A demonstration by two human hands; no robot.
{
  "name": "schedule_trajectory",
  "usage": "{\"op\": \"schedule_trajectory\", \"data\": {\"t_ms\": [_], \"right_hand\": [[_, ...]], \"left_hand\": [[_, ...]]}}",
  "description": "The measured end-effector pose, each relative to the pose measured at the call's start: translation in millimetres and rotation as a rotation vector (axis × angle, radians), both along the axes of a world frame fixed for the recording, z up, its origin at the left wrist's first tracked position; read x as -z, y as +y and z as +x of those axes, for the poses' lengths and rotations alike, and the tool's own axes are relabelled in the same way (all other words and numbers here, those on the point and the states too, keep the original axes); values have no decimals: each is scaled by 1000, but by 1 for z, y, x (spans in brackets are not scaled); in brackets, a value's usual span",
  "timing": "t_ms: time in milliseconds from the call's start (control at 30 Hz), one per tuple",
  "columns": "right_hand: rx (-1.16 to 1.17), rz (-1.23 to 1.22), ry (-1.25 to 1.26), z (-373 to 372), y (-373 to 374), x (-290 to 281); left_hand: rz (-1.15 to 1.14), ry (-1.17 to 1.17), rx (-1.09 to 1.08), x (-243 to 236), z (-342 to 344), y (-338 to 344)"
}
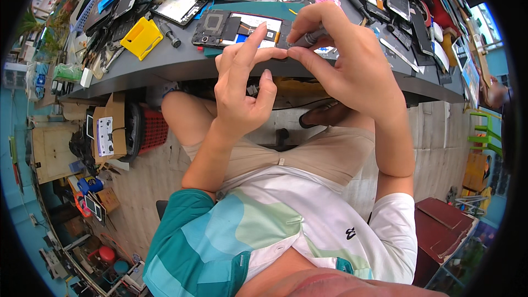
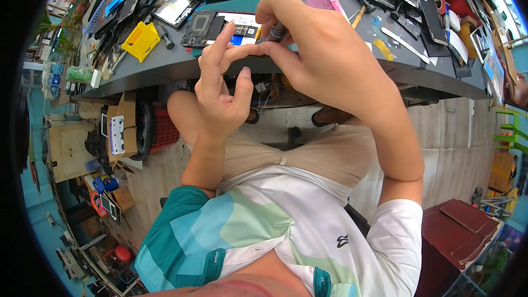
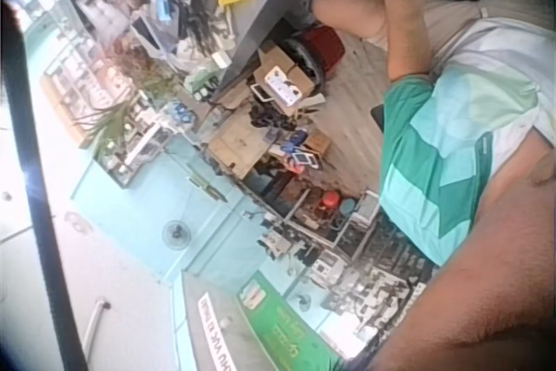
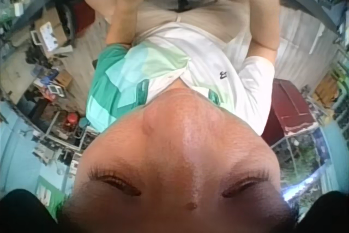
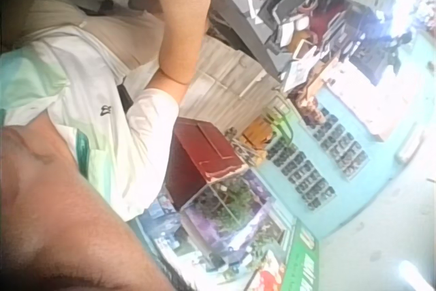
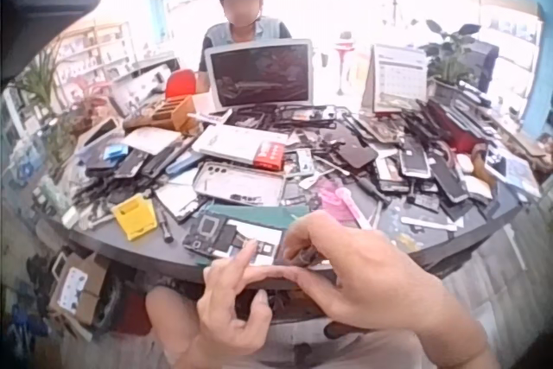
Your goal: The person sits on the floor and uses a screwdriver to remove and reinsert screws on a disassembled mobile phone. They repeatedly handle small screws and components on a cluttered workbench.
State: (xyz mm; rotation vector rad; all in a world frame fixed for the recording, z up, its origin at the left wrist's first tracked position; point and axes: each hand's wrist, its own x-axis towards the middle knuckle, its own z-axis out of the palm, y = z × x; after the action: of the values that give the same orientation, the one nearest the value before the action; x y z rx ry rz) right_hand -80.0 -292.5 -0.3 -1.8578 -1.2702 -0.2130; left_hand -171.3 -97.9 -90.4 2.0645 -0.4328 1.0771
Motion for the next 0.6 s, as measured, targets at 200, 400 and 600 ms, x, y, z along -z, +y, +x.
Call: {"op": "schedule_trajectory", "data": {"t_ms": [200, 400, 600], "right_hand": [[-50, -109, -71, 7, 10, -16], [109, -451, -279, 15, 19, -33], [1, -358, -209, 14, 22, -45]], "left_hand": [[-745, -18, 86, 31, -22, -35], [-1085, 615, 327, 15, -6, -45], [-1133, 589, 380, 18, 1, -45]]}}
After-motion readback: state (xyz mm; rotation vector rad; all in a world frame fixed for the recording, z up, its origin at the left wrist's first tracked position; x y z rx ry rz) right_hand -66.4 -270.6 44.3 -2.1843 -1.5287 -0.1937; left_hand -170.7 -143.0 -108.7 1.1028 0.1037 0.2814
